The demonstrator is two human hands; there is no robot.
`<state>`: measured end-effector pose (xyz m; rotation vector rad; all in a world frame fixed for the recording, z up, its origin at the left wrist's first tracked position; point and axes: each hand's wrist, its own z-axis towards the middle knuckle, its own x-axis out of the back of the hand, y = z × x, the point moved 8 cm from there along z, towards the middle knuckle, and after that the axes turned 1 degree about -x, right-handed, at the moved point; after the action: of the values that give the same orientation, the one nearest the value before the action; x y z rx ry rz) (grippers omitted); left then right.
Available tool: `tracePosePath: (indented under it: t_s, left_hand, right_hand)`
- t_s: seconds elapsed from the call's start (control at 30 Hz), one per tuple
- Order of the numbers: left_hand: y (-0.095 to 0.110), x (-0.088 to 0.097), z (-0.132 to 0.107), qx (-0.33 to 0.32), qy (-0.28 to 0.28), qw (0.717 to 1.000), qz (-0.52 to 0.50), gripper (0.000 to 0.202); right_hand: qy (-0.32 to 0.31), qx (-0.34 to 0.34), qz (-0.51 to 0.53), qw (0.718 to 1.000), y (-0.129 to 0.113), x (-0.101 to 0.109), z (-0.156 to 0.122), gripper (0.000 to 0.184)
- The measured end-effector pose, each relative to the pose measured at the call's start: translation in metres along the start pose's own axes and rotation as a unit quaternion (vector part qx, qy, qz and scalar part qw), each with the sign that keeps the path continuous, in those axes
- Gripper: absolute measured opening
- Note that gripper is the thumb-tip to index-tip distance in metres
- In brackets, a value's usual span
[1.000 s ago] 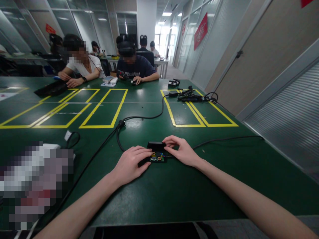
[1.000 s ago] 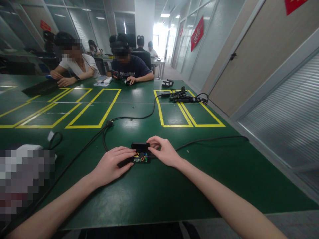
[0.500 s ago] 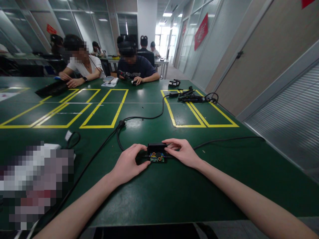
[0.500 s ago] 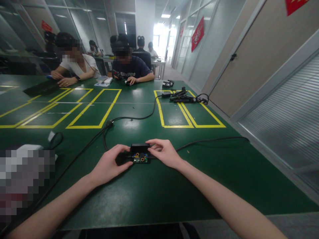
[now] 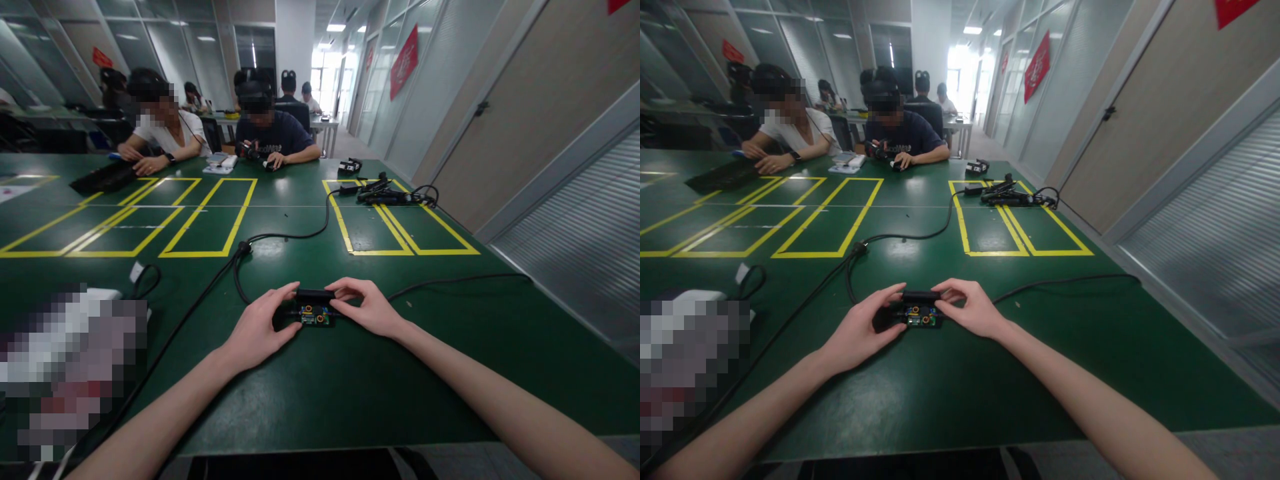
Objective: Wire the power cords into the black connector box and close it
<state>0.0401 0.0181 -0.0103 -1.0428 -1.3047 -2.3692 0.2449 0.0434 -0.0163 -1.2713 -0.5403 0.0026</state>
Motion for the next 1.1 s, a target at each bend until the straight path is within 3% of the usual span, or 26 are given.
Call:
tracePosePath:
  t_s: [0.1,0.37,0.53,0.63,0.8,1.1]
  left_hand:
    - [0.002,0.000,0.000,-0.003,0.002,1.000,0.003,0.065]
    - [0.012,0.002,0.004,-0.025,-0.014,0.999,0.034,0.028]
    - [0.011,-0.002,0.003,-0.033,-0.027,0.998,0.042,0.039]
    - [0.011,-0.003,0.004,-0.043,-0.019,0.998,0.041,0.034]
    - [0.013,-0.006,0.006,-0.063,-0.019,0.997,0.030,0.025]
    - [0.019,-0.015,0.009,-0.063,-0.069,0.988,0.122,0.026]
  right_hand:
    - [-0.014,0.038,-0.020,0.999,-0.008,-0.001,0.000,0.019]
    - [-0.052,0.131,-0.035,0.989,-0.027,-0.006,-0.003,0.015]
    - [-0.053,0.162,-0.077,0.982,-0.031,-0.008,-0.005,0.012]
    - [-0.058,0.196,-0.138,0.969,-0.035,-0.012,-0.008,0.014]
    - [-0.085,0.239,-0.297,0.921,-0.036,-0.027,-0.011,0.044]
    - [-0.111,0.244,-0.346,0.899,-0.041,-0.038,-0.013,0.028]
